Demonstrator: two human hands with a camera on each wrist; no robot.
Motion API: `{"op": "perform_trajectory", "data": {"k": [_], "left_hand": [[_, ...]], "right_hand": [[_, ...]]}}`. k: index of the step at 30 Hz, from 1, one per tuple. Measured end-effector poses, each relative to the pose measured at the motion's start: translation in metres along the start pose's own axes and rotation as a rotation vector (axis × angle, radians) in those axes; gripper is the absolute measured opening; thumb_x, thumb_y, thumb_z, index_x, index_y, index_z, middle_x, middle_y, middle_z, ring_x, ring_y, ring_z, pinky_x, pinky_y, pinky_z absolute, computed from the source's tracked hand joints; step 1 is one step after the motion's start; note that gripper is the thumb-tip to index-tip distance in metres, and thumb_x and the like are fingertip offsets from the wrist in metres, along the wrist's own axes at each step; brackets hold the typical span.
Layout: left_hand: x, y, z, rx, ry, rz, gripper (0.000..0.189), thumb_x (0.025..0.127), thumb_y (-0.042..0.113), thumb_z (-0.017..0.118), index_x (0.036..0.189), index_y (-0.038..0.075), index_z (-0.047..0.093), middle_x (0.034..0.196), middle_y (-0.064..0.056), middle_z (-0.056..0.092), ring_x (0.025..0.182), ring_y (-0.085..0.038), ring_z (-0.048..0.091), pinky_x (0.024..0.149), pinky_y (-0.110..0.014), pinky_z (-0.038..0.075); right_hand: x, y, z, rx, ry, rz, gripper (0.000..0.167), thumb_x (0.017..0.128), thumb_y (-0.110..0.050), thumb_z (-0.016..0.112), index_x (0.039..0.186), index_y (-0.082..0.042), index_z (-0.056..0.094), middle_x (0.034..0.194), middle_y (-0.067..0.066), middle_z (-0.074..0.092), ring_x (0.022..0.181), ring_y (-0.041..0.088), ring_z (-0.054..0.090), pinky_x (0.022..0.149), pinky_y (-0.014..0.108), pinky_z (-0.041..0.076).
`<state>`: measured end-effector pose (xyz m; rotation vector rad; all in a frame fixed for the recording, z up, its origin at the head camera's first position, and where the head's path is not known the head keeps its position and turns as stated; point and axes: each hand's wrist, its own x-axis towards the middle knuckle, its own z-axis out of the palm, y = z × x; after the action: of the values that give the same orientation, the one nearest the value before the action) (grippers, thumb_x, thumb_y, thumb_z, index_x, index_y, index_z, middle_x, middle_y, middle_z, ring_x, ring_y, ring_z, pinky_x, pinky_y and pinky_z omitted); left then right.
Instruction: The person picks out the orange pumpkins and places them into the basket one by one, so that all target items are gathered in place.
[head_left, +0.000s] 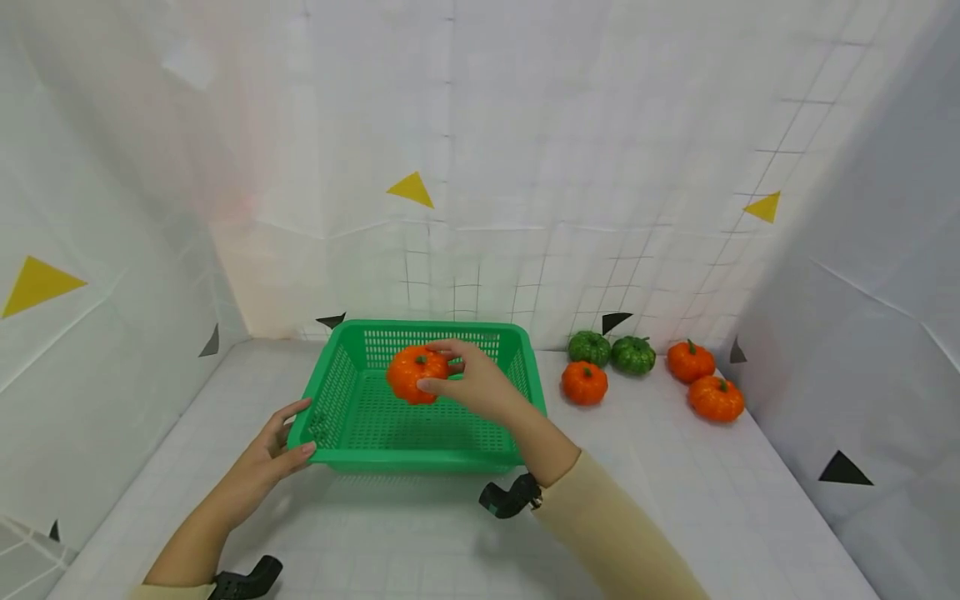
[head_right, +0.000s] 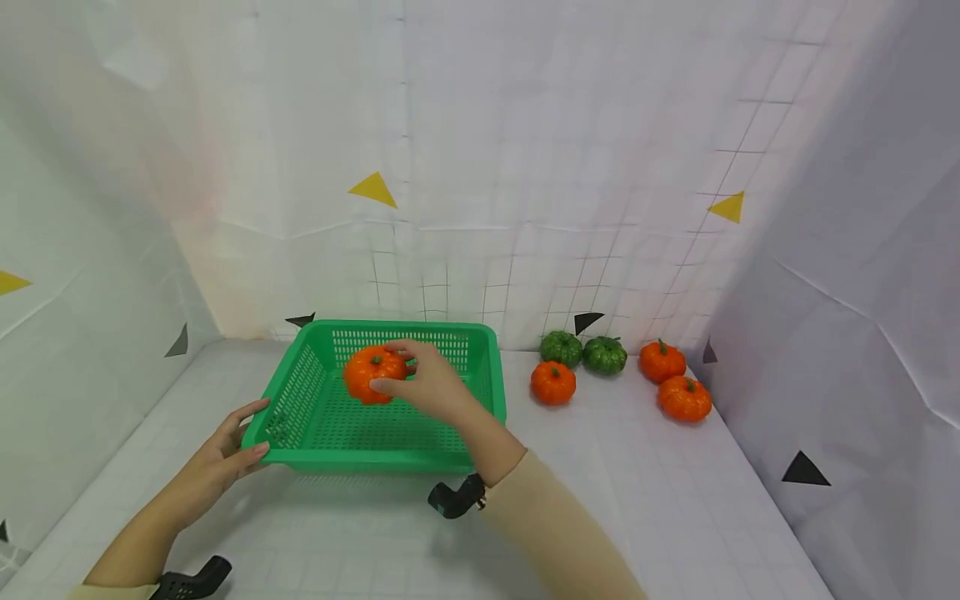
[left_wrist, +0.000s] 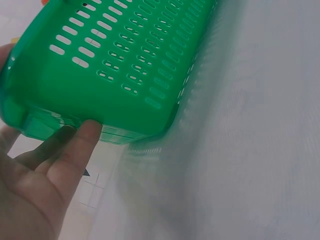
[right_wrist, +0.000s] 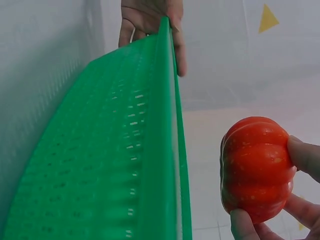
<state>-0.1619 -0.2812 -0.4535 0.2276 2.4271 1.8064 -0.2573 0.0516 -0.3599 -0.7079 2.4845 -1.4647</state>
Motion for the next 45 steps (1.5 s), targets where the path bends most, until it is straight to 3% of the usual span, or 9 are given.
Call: {"op": "perform_trajectory", "data": {"k": [12, 19, 28, 37, 45], "left_hand": [[0.000, -0.003, 0.000, -0.013, 0.001, 0.020, 0.070, 0.103, 0.017, 0.057, 0.159, 0.016, 0.015, 0.147, -0.032, 0.034, 0.115, -0.016, 0.058, 0.091, -0.023, 0.051], [0.002, -0.001, 0.000, -0.008, -0.005, 0.023, 0.070, 0.103, 0.017, 0.057, 0.159, 0.017, 0.015, 0.148, -0.031, 0.034, 0.117, -0.020, 0.057, 0.091, -0.024, 0.052], [0.001, 0.001, 0.001, -0.015, -0.016, 0.021, 0.070, 0.104, 0.018, 0.057, 0.159, 0.017, 0.015, 0.148, -0.031, 0.033, 0.118, -0.020, 0.056, 0.091, -0.022, 0.051], [0.001, 0.000, -0.002, -0.021, -0.021, 0.023, 0.070, 0.103, 0.017, 0.057, 0.159, 0.017, 0.014, 0.150, -0.032, 0.029, 0.116, -0.013, 0.057, 0.091, -0.022, 0.051], [0.000, -0.001, -0.002, -0.018, -0.017, 0.030, 0.071, 0.103, 0.016, 0.057, 0.159, 0.016, 0.014, 0.149, -0.032, 0.029, 0.120, -0.024, 0.056, 0.090, -0.023, 0.052]], "right_hand": [[0.018, -0.008, 0.039, -0.002, -0.063, -0.016, 0.053, 0.089, -0.028, 0.078, 0.137, -0.015, 0.060, 0.130, 0.004, 0.060, 0.111, 0.027, 0.059, 0.078, 0.031, 0.056], [0.031, -0.007, 0.058, -0.116, -0.080, -0.027, 0.052, 0.088, -0.029, 0.079, 0.135, -0.013, 0.061, 0.123, 0.007, 0.065, 0.106, 0.019, 0.061, 0.081, 0.026, 0.054], [0.044, -0.003, 0.075, -0.222, -0.132, 0.047, 0.054, 0.089, -0.032, 0.078, 0.137, -0.016, 0.060, 0.124, 0.008, 0.064, 0.104, 0.017, 0.060, 0.084, 0.029, 0.052], [0.052, 0.001, 0.086, -0.298, -0.181, 0.058, 0.053, 0.088, -0.029, 0.080, 0.134, -0.013, 0.061, 0.121, 0.006, 0.066, 0.101, 0.015, 0.060, 0.082, 0.023, 0.051], [0.056, 0.015, 0.094, -0.281, -0.184, 0.129, 0.052, 0.086, -0.026, 0.081, 0.133, -0.015, 0.063, 0.132, 0.006, 0.061, 0.113, 0.019, 0.057, 0.091, 0.028, 0.049]]}}
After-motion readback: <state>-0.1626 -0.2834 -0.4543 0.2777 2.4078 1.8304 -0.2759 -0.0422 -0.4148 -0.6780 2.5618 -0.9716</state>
